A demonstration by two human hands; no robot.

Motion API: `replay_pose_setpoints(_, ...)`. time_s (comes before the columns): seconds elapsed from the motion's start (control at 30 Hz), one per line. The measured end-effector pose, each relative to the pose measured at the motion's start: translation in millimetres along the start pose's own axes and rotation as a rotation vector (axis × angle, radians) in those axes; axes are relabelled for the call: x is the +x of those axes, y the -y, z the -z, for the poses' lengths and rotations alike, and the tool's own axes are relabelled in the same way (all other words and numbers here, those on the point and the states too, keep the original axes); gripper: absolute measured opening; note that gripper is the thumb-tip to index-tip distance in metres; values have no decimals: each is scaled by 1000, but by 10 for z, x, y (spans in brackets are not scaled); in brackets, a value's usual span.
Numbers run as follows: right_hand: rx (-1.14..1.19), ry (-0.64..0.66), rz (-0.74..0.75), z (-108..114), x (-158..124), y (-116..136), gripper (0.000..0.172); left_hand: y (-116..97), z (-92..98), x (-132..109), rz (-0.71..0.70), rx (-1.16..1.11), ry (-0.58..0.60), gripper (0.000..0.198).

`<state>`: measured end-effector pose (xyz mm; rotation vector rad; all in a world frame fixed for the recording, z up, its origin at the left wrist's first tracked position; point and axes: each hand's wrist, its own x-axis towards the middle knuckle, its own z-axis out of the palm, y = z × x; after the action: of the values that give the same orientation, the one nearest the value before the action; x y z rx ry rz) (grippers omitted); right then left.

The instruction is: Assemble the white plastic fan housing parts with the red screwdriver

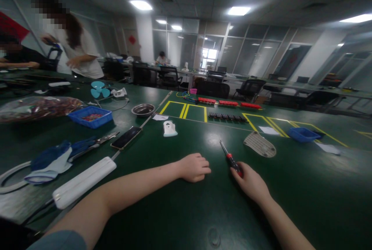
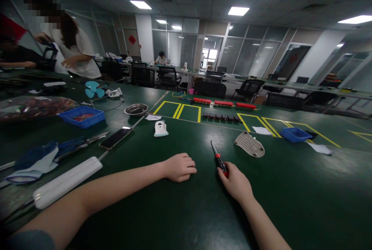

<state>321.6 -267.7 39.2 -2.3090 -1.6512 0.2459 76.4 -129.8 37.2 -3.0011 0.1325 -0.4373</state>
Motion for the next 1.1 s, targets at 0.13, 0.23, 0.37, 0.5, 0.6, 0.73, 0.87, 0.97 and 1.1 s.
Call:
replay_pose_setpoints(0.13, -79, -5, -4, 27, -3, -7, 42, 19, 25, -28, 108, -13, -107, 24)
replay_pose_setpoints(0.23, -154, -24, -48, 90, 12, -73, 42, 110, 28, -89, 226, -74, -190, 25)
replay_pose_setpoints(0.37, -213, -39, -136, 208, 51, -238, 43, 310, 2, -173, 479, -219, -317, 33)
replay_pose_setpoints(0.5, -253, -71, -179, 262, 77, -373, 46, 463, -56, -201, 743, -311, -384, 42)
replay_pose_setpoints(0.6, -305, -126, -186, 233, 76, -397, 49, 479, -100, -189, 834, -368, -339, 37)
replay_pose_setpoints(0.73, -363, -247, -90, 154, 64, -363, 56, 375, -137, -154, 822, -383, -210, 32)
replay_pose_setpoints(0.87, -296, -284, 94, 73, 38, -272, 56, 213, -157, -116, 784, -376, -146, 35)
replay_pose_setpoints(0.97, -227, -254, 211, 0, 11, -179, 50, 153, -151, -94, 753, -377, -135, 38)
replay_pose_setpoints(1.1, -137, -222, 346, -99, 3, -118, 43, 323, -85, -135, 735, -238, -198, 29)
